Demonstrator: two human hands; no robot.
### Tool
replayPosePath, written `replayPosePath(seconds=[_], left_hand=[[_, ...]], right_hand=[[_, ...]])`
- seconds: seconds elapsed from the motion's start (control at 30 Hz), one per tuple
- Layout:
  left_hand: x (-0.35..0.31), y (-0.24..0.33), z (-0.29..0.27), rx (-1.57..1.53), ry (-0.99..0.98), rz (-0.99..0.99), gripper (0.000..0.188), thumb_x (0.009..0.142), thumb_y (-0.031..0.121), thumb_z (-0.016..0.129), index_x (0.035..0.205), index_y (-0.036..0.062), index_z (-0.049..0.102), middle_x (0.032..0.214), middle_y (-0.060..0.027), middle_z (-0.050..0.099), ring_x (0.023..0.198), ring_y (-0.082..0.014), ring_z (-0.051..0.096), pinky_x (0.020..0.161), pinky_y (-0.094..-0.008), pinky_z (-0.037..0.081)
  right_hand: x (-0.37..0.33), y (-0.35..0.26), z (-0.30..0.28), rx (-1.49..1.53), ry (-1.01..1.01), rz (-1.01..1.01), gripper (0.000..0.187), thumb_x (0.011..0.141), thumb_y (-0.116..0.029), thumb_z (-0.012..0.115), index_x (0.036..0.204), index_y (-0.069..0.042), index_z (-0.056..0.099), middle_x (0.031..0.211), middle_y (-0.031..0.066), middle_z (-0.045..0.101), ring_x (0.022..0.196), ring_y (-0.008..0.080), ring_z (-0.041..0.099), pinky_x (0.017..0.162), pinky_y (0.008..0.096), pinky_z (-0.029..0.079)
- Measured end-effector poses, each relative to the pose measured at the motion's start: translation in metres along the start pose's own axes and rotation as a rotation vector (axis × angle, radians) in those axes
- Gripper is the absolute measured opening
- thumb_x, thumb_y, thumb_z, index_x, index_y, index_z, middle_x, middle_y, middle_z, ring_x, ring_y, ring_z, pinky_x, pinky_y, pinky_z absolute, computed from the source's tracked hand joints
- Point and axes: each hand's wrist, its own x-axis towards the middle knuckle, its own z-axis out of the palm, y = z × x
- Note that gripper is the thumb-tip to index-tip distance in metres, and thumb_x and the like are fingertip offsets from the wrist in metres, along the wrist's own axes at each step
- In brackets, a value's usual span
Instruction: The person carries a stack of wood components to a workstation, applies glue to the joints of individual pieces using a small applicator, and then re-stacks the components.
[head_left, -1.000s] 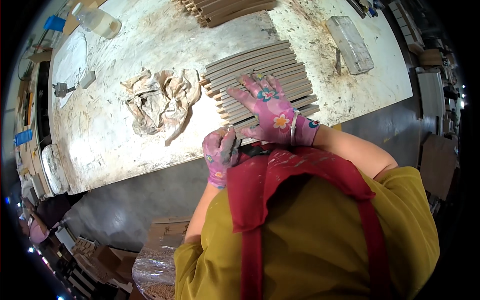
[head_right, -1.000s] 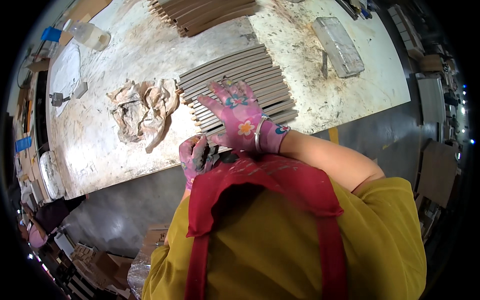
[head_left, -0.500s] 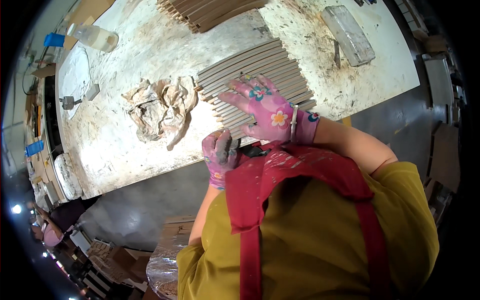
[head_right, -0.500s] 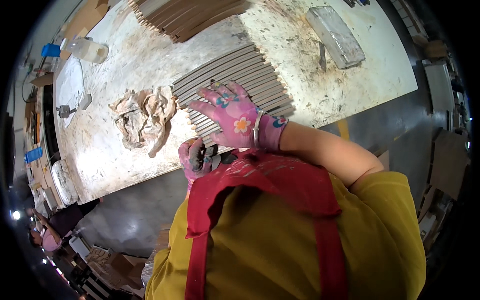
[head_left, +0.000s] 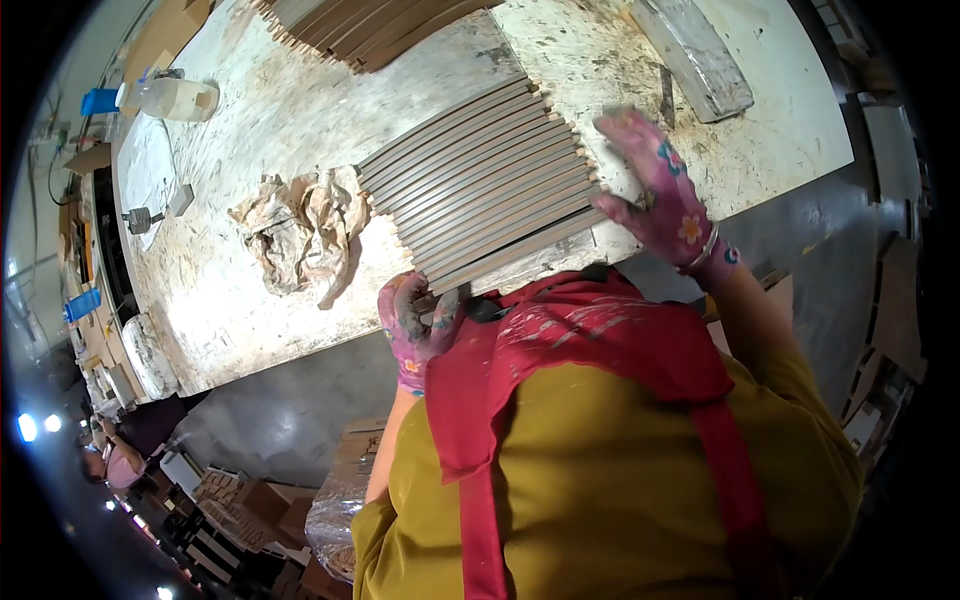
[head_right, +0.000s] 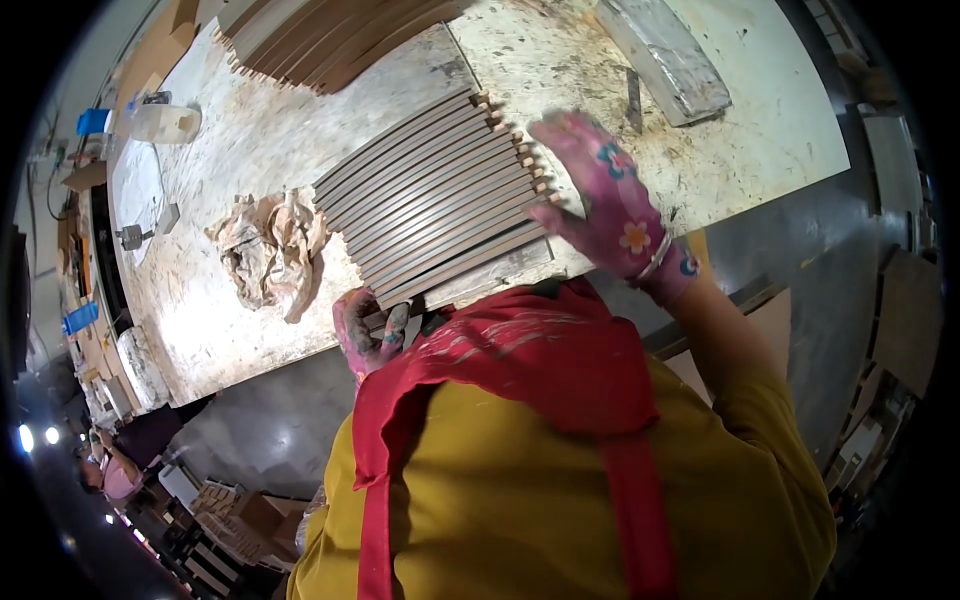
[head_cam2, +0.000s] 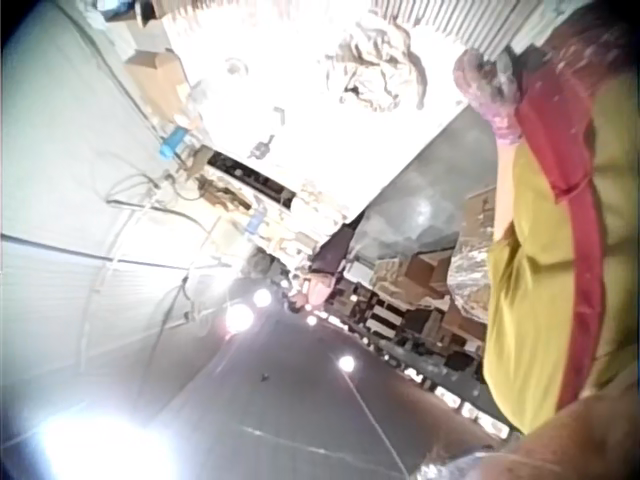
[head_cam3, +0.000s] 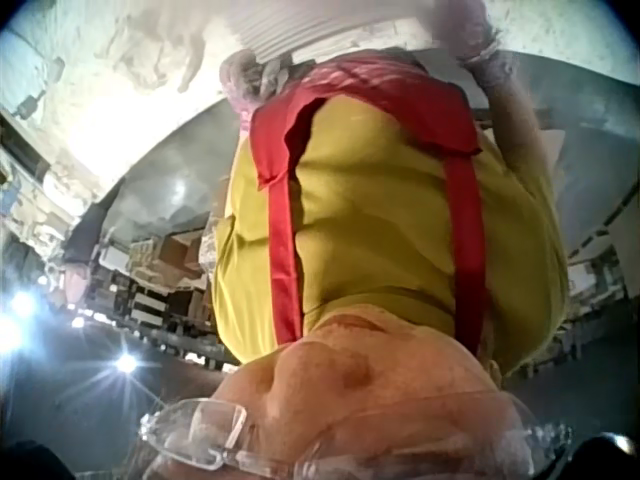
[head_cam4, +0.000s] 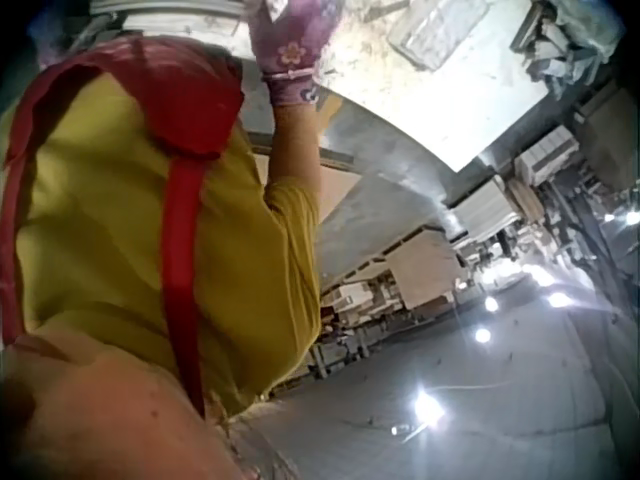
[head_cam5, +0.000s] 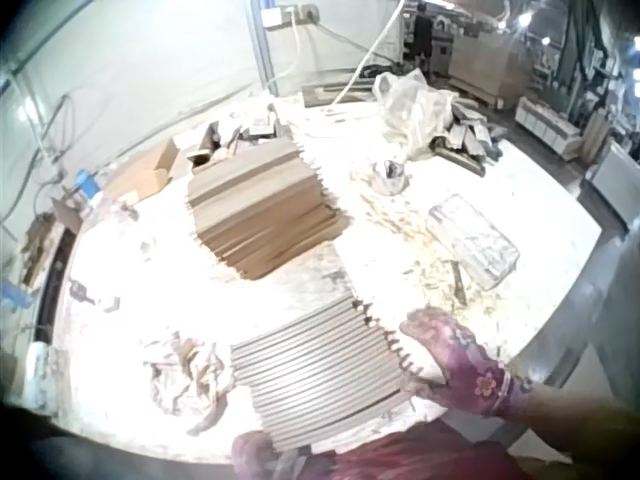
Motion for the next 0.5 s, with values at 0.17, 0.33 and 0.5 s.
replayPosePath(seconds=[0.17,0.33,0.5], left_hand=[[-0.015,-0.006,0.006,-0.049,0.062,-0.062,0.034,0.072,0.014,0.070,0.102,0.0044,0.057,0.097,-0.0145,0.049,0.085,-0.0267,0.053,0.073,-0.0359,0.045],[-0.024,-0.004,0.008,0.049,0.091,-0.049,0.031,0.073,0.011,0.067,0.103,0.0055,0.059,0.099,-0.0119,0.048,0.090,-0.0231,0.053,0.077,-0.0322,0.045],[-0.030,0.020,0.006,-0.008,0.115,-0.211,0.031,0.075,0.021,0.069,0.100,0.0043,0.061,0.096,-0.0110,0.051,0.084,-0.0234,0.055,0.073,-0.0318,0.045]], right_hand=[[-0.046,0.012,0.007,0.079,-0.123,0.091,0.043,0.073,-0.030,0.070,0.108,-0.009,0.054,0.104,0.0127,0.055,0.101,0.0312,0.052,0.085,0.0439,0.042],[-0.054,0.020,0.016,-0.135,-0.110,-0.115,0.027,0.070,-0.018,0.069,0.094,-0.013,0.059,0.094,0.0063,0.057,0.092,0.0278,0.056,0.084,0.0417,0.040],[-0.046,0.021,0.015,-0.050,-0.167,-0.191,0.024,0.071,-0.016,0.067,0.094,-0.012,0.060,0.095,0.0078,0.059,0.092,0.0287,0.057,0.081,0.0413,0.043]])
